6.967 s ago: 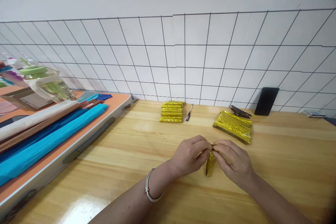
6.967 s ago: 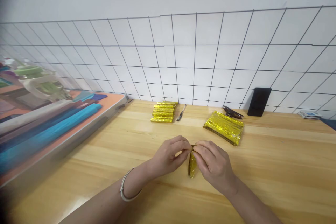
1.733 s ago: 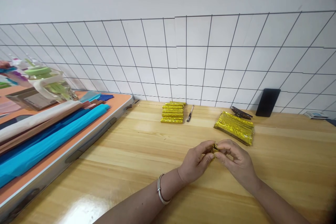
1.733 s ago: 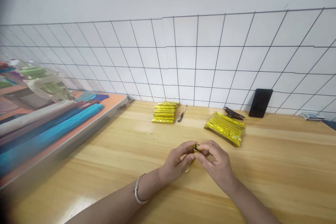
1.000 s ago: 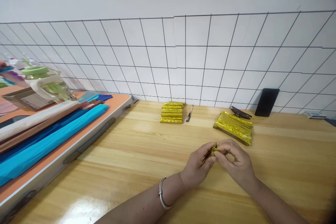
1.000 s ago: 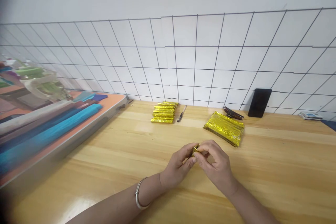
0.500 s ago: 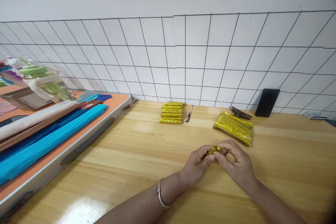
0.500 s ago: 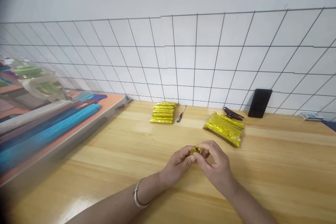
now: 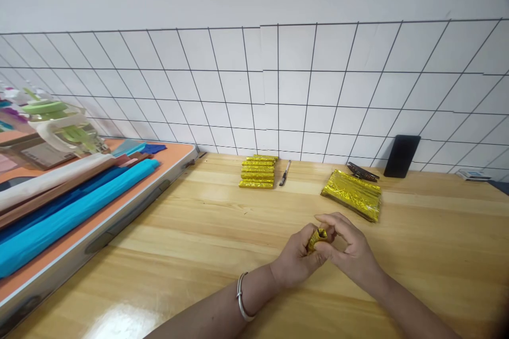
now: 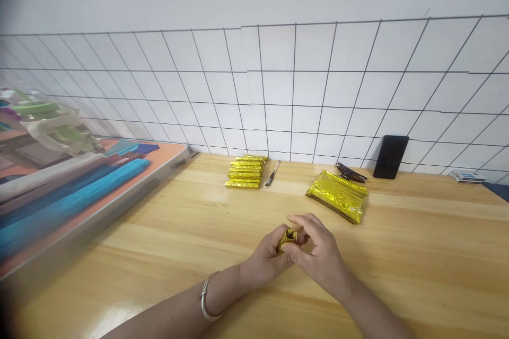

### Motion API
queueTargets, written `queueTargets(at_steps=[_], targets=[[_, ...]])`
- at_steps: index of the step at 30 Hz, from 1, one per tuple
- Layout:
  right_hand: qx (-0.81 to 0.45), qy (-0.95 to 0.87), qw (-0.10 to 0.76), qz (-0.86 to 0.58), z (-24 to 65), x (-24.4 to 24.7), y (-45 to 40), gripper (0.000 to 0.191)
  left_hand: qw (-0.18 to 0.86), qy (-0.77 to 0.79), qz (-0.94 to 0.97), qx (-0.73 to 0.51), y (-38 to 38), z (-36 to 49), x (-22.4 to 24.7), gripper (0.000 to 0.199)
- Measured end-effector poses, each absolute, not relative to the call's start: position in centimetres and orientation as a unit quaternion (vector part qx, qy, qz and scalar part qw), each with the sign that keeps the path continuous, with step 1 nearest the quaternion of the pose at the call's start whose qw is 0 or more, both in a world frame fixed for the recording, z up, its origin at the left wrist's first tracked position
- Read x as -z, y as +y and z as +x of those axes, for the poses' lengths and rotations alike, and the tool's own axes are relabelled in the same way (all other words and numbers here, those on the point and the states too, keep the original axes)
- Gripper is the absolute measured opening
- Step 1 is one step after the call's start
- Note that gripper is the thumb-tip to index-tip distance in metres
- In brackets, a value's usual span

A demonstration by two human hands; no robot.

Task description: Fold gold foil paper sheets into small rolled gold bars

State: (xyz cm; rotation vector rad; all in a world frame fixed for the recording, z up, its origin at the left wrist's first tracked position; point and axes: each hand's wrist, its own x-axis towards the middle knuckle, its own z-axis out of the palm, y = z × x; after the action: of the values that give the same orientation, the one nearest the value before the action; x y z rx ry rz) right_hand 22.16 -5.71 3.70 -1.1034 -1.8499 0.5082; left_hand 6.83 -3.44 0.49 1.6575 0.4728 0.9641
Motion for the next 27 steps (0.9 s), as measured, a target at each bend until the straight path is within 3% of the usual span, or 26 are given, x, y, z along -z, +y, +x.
queueTargets(at_steps=[6,15,27], targets=[[-0.211,-0.769,0.444,-0.409,21.8,-4.3,-5.8,0.024,0.537,0.180,0.714,-0.412,-3.4,6.7,-0.4,0.023],[-0.142,-0.785,0.423,-0.429,22.2,-6.0,-6.1,0.023,0.502,0.201,0.753,-0.376,-2.4,5.8,-0.7,0.029],[-0.182,-0.766,0.425,-0.446,21.6,-4.0,-5.8,0.019,0.554,0.189,0.717,-0.378,-2.6,6.8,0.2,0.020]])
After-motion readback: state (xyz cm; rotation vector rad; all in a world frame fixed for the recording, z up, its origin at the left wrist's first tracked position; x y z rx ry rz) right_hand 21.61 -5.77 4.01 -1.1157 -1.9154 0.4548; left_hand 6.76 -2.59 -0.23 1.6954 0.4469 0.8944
